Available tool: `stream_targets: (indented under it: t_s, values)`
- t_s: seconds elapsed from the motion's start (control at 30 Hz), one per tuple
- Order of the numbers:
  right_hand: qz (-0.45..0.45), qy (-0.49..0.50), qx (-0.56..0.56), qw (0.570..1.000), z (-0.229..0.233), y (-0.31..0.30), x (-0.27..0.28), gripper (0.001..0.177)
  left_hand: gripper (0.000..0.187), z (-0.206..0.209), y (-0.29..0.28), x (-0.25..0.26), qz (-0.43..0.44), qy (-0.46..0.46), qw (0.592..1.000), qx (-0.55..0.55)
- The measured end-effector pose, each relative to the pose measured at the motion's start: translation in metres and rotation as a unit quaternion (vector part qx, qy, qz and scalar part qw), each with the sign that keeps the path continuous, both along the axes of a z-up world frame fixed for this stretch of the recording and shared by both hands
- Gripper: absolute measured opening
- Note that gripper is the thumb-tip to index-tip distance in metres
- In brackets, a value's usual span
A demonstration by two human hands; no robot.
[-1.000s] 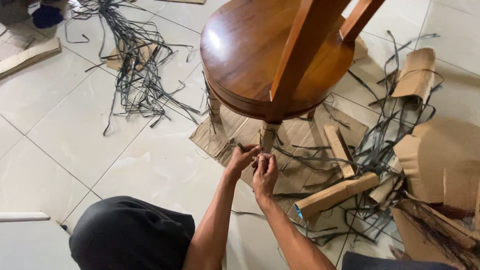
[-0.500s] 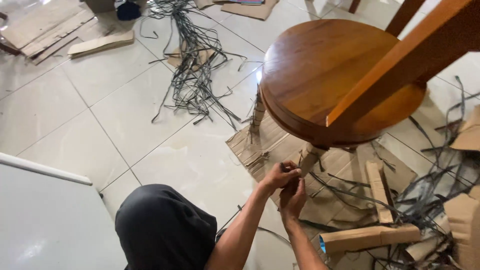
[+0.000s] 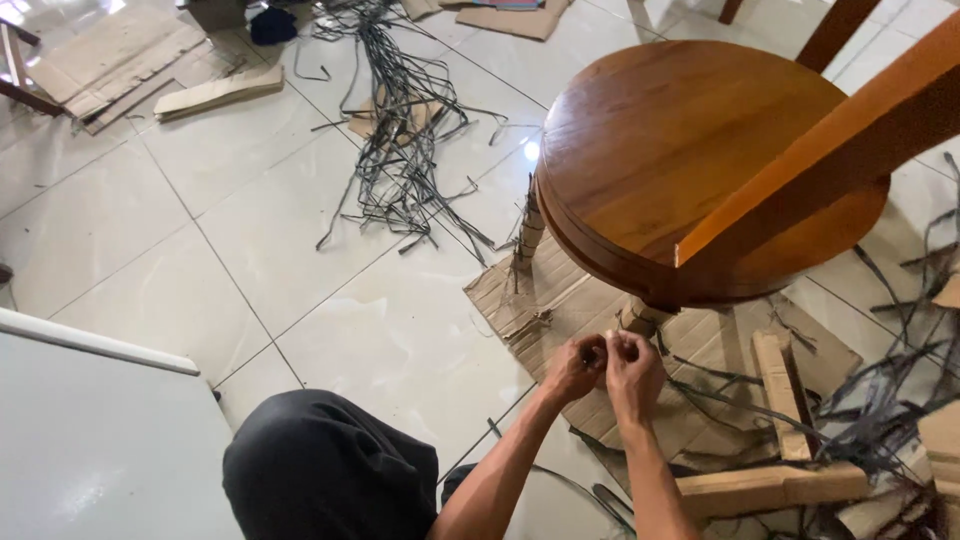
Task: Wrapping black plastic strips around the legs of a wooden chair for protection or decoration.
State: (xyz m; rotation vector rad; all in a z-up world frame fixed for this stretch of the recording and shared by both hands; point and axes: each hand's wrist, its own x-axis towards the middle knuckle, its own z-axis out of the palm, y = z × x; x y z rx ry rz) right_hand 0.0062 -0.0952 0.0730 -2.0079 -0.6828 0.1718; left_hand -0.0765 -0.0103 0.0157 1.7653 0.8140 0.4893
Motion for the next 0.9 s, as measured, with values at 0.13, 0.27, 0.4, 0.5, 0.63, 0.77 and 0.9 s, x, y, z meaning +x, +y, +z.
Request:
stream_targets:
  t_s: [0.13, 0.27, 0.4, 0.5, 0.63, 0.77, 0.9]
  values:
    - [0.004, 0.002, -0.053, 0.999, -0.028, 0.005, 0.016, 0.027, 0.009, 0.008, -0.004, -0.002, -0.004, -0.008, 1.0, 0.005]
    - [-0.025, 0.066, -0.039, 0.997, -0.059, 0.009, 0.029, 0.028, 0.015, -0.009, -0.003, 0.003, -0.023, 0.002, 0.999, 0.022]
    - [-0.057, 0.159, 0.015, 0.985, -0.068, 0.002, 0.029, 0.039, 0.022, -0.007, 0.002, -0.01, -0.031, -0.046, 0.997, -0.055]
    - [0.0, 0.314, 0.203, 0.927, -0.041, 0.003, 0.017, 0.025, 0.021, -0.047, 0.023, -0.012, -0.049, -0.074, 0.991, -0.102]
    - [-0.055, 0.023, 0.1, 0.993, -0.035, -0.018, 0.018, 0.018, 0.018, 0.009, 0.024, -0.021, -0.079, -0.063, 0.987, -0.126]
    - [-0.073, -0.053, 0.081, 0.993, -0.005, -0.026, 0.005, 0.011, 0.02, 0.07, 0.025, -0.024, -0.149, -0.01, 0.976, -0.159]
    - [-0.036, -0.131, 0.107, 0.985, -0.009, -0.028, 0.01, 0.005, 0.017, 0.094, 0.024, -0.023, -0.181, 0.052, 0.978, -0.091]
